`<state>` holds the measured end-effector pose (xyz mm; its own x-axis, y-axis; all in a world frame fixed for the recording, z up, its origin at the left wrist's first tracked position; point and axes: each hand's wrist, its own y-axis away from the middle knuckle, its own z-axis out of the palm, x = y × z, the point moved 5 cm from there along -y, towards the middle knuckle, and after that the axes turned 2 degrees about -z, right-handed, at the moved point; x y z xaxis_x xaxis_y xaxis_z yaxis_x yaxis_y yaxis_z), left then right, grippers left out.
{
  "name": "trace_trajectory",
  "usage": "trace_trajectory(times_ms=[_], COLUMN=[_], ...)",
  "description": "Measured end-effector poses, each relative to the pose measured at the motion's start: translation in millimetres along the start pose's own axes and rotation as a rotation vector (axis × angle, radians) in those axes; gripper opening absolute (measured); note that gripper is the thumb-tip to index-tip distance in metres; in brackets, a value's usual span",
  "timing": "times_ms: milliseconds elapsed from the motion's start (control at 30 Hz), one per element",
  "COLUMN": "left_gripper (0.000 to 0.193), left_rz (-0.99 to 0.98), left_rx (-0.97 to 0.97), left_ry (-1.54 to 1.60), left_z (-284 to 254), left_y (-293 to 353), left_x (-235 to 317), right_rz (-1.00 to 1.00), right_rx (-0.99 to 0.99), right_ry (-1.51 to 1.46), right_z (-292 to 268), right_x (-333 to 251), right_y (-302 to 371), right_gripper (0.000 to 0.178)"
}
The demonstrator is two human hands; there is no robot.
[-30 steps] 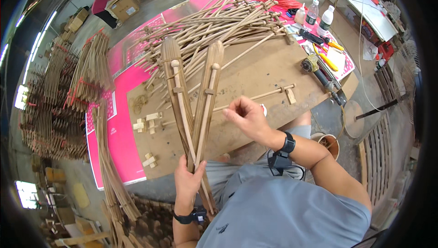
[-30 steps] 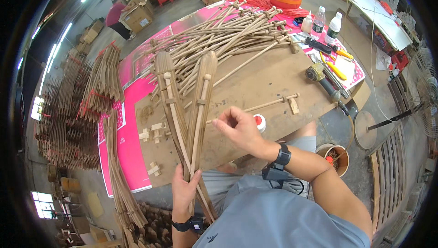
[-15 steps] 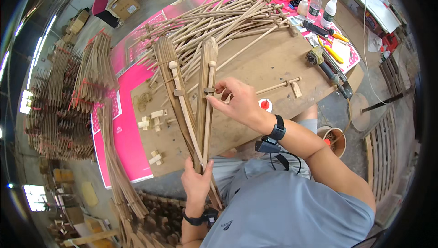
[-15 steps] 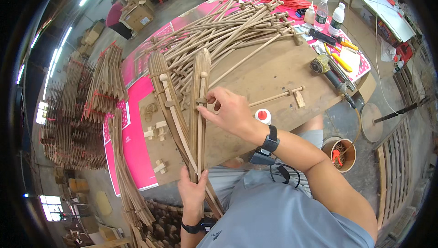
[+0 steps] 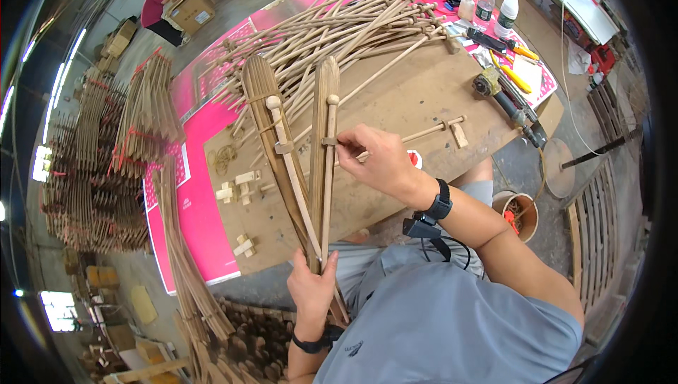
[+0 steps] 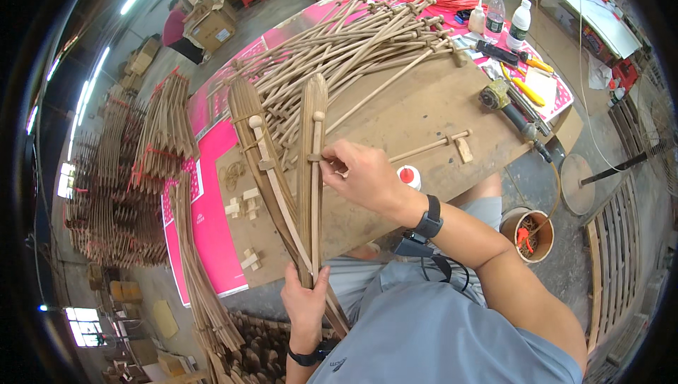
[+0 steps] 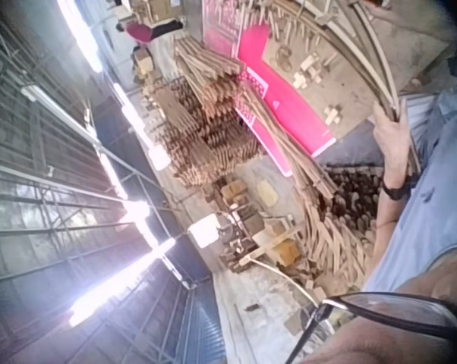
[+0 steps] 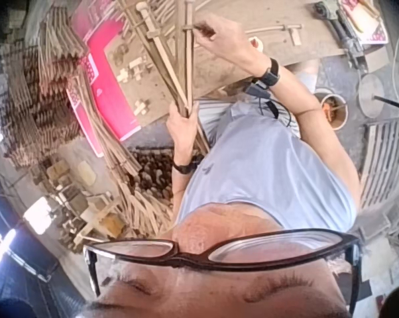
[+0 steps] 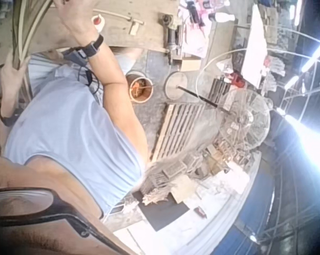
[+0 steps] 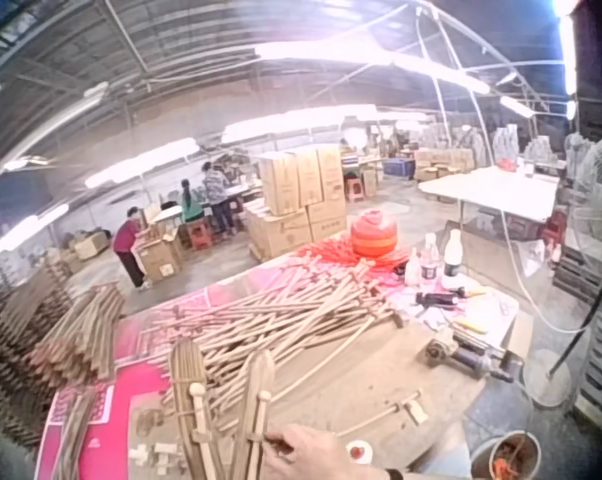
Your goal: Assembling and gluing curved wooden furniture components using a nail gun and wood glue.
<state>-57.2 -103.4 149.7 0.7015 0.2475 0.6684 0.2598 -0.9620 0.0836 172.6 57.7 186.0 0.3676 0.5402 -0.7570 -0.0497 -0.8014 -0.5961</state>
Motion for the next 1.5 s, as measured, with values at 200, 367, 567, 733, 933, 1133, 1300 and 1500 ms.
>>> trace_trajectory(times_ms=[200, 367, 567, 733, 933, 1133, 1300, 1500], left_gripper=[0.072, 0.071, 0.042, 0.067, 0.041, 0.041, 0.043, 0.041], left_rz=[0.014, -0.053, -0.01, -0.001, 0.027, -0.029, -0.021, -0.004], left_rx=[-0.026, -0.057, -0.02, -0.034, -0.043, -0.088, -0.089, -0.078], left_ry=[0.028, 0.078, 0.064, 0.025, 0.069, 0.167, 0.169, 0.154], left_z=[3.3, 5.4, 2.6, 1.8, -1.2, -4.1, -4.9, -2.2], left_y=[-1.3, -4.1, -2.7, -3.6, -5.4, -9.0, -9.8, -9.1], left_x=[-8.9, -12.8, -3.9, -6.3, -2.5, 1.5, 5.1, 2.8], right_rz=[0.119, 0.418, 0.705, 0.8, 0.735, 0.667, 0.935, 0.995], right_rx=[-0.025, -0.005, -0.165, -0.128, -0.087, -0.261, -0.184, -0.134], right_ry=[-0.125, -0.488, -0.729, -0.834, -0.998, -0.743, -1.047, -1.157], right_z=[0.7, 12.0, 20.1, 25.4, 30.7, 18.1, 21.1, 27.7], right_x=[7.0, 28.6, 24.7, 30.4, 32.5, 20.1, 23.2, 29.2], right_y=[4.7, 19.4, 22.5, 24.9, 29.4, 29.1, 29.9, 33.5], right_gripper=[0.014, 0.015, 0.023, 0.023, 0.016, 0.014, 0.016, 0.016])
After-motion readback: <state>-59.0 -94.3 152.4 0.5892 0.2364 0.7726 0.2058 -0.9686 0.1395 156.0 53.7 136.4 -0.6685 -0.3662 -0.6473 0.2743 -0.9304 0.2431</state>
